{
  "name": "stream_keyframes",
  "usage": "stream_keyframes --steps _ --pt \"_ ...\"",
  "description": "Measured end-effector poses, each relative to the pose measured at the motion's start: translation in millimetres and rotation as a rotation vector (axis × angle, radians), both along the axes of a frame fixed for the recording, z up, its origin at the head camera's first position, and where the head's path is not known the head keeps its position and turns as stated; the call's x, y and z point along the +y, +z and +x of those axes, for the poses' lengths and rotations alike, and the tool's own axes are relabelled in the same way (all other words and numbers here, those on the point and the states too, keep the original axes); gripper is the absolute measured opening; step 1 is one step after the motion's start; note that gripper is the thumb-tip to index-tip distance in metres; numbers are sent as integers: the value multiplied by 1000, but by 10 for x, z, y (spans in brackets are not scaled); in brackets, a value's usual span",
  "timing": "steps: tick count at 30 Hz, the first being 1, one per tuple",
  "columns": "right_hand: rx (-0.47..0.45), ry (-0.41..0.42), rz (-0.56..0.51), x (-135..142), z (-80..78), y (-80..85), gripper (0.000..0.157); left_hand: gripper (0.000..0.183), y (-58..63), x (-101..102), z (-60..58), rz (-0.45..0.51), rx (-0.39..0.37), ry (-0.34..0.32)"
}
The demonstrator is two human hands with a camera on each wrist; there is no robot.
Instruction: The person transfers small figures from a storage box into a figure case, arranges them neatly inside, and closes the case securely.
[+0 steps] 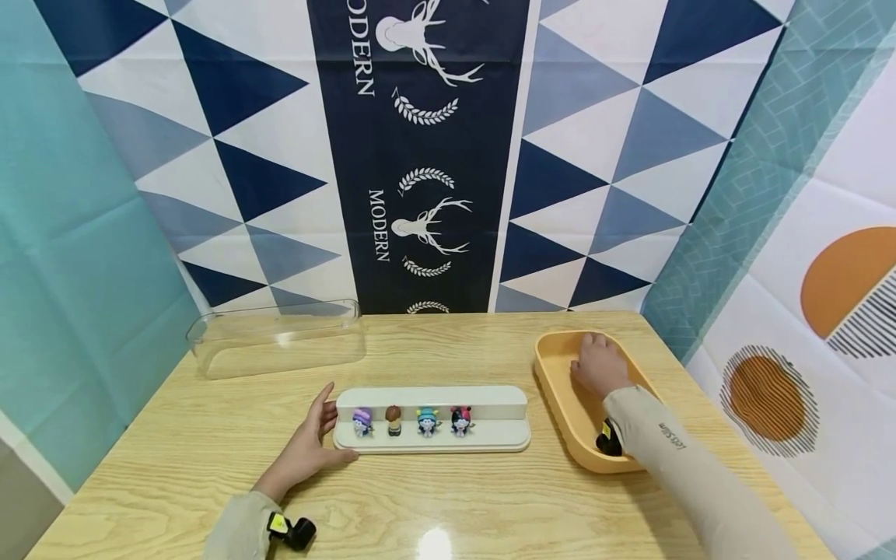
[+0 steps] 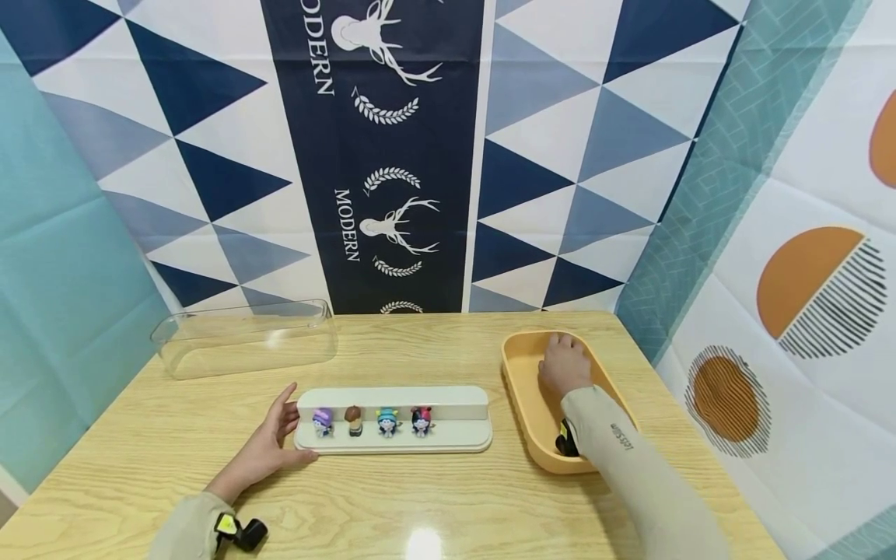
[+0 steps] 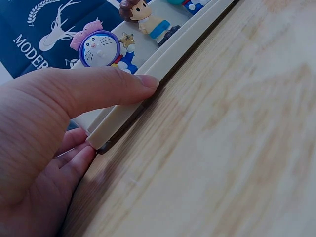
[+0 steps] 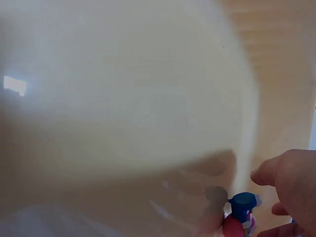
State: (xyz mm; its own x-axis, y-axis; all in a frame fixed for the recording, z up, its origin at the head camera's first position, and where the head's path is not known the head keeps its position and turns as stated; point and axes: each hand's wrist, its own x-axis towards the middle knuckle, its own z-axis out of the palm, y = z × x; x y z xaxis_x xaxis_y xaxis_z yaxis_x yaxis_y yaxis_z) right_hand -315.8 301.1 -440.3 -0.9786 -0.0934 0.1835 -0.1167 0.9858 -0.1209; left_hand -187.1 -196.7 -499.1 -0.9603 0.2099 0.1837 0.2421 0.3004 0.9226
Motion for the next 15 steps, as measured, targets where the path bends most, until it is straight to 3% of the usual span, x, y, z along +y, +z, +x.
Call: stream_keyframes --steps 7,15 --pt "-32 -37 36 -39 17 43 33 122 9 6 1 -3 -2 8" --pt "-77 10 67 -7 -2 52 26 123 -3 4 3 -6 1 6"
